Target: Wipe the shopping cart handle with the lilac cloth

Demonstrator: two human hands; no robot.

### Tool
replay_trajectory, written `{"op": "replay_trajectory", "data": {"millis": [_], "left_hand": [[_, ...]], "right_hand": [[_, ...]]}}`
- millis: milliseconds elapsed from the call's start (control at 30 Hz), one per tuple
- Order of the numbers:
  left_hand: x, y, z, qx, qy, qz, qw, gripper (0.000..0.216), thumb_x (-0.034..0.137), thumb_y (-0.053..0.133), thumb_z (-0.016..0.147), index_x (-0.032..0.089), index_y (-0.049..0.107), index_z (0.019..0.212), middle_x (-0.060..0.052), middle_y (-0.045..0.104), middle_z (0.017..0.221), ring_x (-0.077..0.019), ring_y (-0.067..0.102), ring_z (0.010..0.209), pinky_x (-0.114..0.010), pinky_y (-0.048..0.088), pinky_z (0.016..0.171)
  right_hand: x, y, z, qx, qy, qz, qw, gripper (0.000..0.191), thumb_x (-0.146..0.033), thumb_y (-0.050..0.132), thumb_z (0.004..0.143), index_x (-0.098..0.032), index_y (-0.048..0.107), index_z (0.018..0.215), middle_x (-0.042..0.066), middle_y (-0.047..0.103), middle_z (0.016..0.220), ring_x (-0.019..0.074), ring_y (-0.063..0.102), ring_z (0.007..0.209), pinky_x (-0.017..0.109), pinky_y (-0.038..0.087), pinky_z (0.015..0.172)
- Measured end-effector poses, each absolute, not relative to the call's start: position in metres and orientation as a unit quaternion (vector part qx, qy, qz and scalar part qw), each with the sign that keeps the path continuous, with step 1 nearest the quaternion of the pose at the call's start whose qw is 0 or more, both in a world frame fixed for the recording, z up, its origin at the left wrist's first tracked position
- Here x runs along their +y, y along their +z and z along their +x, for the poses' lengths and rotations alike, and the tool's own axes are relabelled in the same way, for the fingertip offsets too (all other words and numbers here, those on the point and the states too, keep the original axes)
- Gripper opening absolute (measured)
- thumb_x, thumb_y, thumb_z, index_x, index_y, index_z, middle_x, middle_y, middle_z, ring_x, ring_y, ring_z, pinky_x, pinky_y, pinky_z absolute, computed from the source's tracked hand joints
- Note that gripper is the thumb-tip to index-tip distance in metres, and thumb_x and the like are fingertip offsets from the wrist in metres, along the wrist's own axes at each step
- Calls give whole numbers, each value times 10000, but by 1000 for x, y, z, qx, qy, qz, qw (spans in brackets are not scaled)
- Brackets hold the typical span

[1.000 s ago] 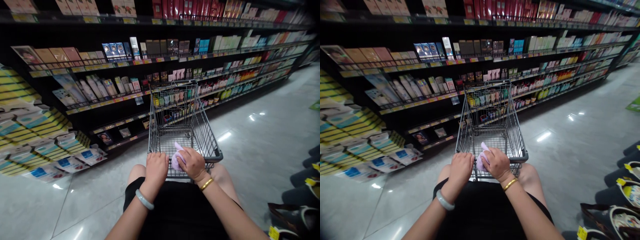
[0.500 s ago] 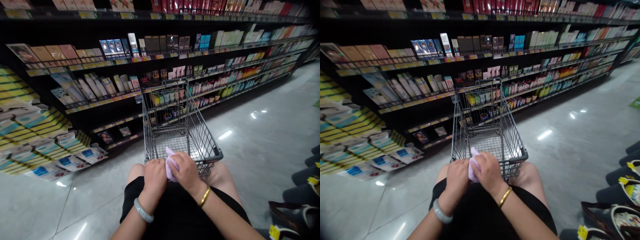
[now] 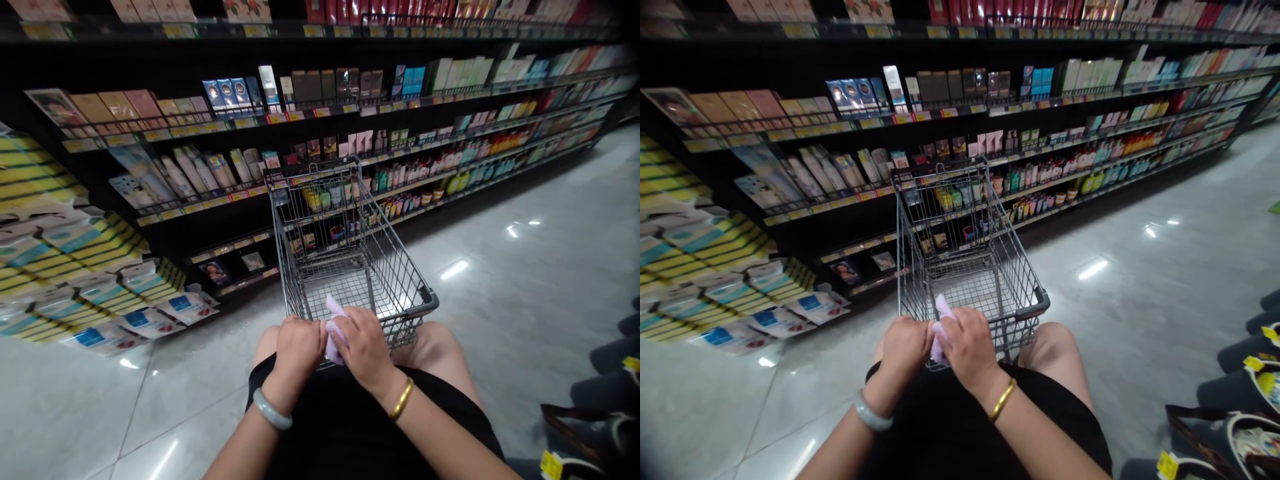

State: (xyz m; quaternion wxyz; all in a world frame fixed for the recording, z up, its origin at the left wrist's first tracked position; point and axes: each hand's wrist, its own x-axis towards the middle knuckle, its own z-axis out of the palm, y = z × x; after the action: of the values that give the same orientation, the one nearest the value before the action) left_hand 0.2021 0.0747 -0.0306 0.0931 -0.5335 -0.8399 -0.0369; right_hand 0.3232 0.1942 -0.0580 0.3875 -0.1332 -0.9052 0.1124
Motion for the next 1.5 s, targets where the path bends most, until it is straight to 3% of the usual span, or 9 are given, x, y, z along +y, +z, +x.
{"op": "replay_trajectory", "data": {"millis": [100,600,833,1033,1267,1400,1500], "left_hand": [[76,-33,211,-848,-31,-518,107,505,297,295,998,190,659,665,-79,682,635,-211,609,600,-380,377,703],[109,-21,245,-864,-33,-499,62,499,293,259,1014,141,681,798,-112,694,675,-218,644,627,-362,395,692],[114,-19,243,-861,-2,-505,61,467,276,259,1009,150,668,821,-110,685,676,-228,654,611,-332,423,623],[120,-14,232,-838,23,-544,32,461,275,248,1013,139,666,875,-122,702,738,-222,676,660,-287,430,582],[135,-7,220,-783,44,-619,-30,527,341,200,1018,159,676,883,-116,705,769,-234,688,730,-325,489,665],[139,-10,222,-804,21,-593,-39,560,420,192,1017,168,680,908,-109,716,807,-245,693,780,-335,496,694],[141,-12,225,-826,8,-562,-44,594,539,231,991,172,686,886,-105,721,815,-262,696,805,-341,501,696]], "right_hand": [[196,-65,323,-898,95,-93,420,199,-340,519,952,-210,638,1044,92,636,1061,228,556,1002,420,415,959],[227,-87,334,-837,52,-212,502,176,-286,546,928,-219,593,1084,112,600,1132,265,538,1092,475,421,978],[200,-126,348,-830,75,-182,523,318,-88,587,833,-254,560,1103,104,481,1202,283,471,1191,502,481,965],[205,-133,348,-836,170,-180,490,347,-21,480,813,-250,584,1052,97,500,1188,249,516,1120,490,516,926],[212,-126,345,-801,252,-227,493,324,-102,499,836,-258,562,1113,107,453,1261,261,477,1199,504,461,992],[217,-166,340,-773,331,-293,455,338,-87,452,770,-252,574,1039,79,508,1136,237,533,1086,474,473,945],[217,-164,338,-717,411,-346,445,273,-143,470,780,-247,561,1017,50,535,1023,215,555,990,438,476,904]]}}
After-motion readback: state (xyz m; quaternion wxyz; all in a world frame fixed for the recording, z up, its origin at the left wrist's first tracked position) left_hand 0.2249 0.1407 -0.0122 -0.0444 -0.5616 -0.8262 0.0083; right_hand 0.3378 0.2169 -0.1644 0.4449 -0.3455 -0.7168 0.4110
